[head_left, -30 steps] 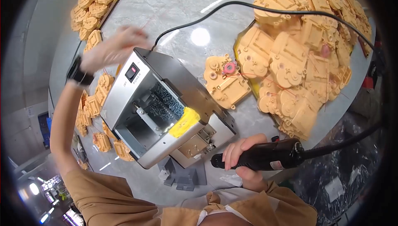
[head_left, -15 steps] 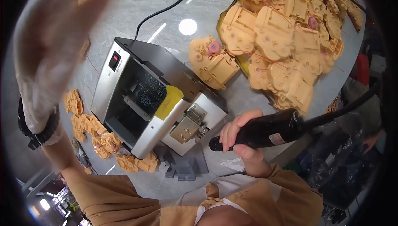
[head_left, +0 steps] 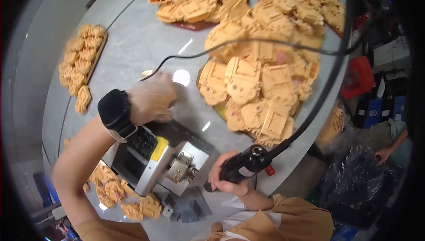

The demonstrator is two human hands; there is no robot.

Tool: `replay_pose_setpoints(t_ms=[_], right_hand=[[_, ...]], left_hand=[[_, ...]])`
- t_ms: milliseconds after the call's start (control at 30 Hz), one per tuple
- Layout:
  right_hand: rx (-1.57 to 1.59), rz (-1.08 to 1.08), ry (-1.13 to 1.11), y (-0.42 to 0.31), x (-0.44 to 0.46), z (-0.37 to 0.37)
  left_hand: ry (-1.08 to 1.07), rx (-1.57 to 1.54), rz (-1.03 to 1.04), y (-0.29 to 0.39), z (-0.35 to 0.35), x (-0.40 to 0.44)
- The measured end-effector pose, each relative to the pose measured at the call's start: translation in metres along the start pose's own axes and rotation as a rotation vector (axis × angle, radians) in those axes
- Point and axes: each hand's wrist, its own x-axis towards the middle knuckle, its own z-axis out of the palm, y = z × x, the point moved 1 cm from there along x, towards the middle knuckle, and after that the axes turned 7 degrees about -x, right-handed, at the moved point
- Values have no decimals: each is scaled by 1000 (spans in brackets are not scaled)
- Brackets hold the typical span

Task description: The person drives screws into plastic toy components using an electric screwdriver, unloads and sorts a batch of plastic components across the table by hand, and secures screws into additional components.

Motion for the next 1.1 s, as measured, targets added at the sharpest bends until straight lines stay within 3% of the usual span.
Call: replay_pose_setpoints(t_ms=[100, 167, 200, 233, 300, 367, 400, 467, 533, 600, 667, 733, 767, 800, 867, 967, 1033, 1100], right_hand=[[22, 41, 7, -7, 6, -2], [-30, 98, 9, -15, 10, 0], [-87, 145, 25, -16, 7, 2], [-37, 4, -15, -2, -6, 1], [-48, -30, -1, -2, -6, -1], [-2, -39, 24, -1, -6, -1], [6, -28, 17, 1, -8, 0], [50, -41, 35, 4, -7, 1], [44, -24, 21, 1, -8, 3], [14, -49, 21, 2, -8, 2], [37, -54, 47, -1, -7, 1], [-67, -36, 76, -2, -9, 0], [50, -78, 54, 1, -7, 0], [43, -56, 64, 3, -7, 0], [49, -53, 43, 2, -6, 3], [46, -61, 20, -3, -8, 6], [69, -93, 15, -6, -8, 6], [76, -111, 7, -10, -12, 6]], left_hand=[[39, 16, -77, -29, -14, -3], [-256, -184, 7, -32, -32, -10], [-190, -226, -68, -24, -36, -17], [-94, -242, -136, 8, -39, -43], [165, -665, 190, 27, -61, -87], [214, -1151, 395, 13, -74, -127], [307, -1408, 299, -7, -80, -141], [746, -1260, 89, -53, -74, -135], [722, -925, 7, -95, -19, -100], [286, -1130, -192, -122, 32, -90], [300, -1131, -69, -146, 91, -83], [443, -1171, -184, -80, 88, -99], [532, -1050, -38, -77, 103, -115], [589, -1450, -154, -83, 129, -123], [570, -1190, -432, -55, 121, -143], [634, -1025, -352, -84, 149, -189], [867, -866, -396, -63, 101, -200], [1112, -783, -306, -12, 46, -201]])
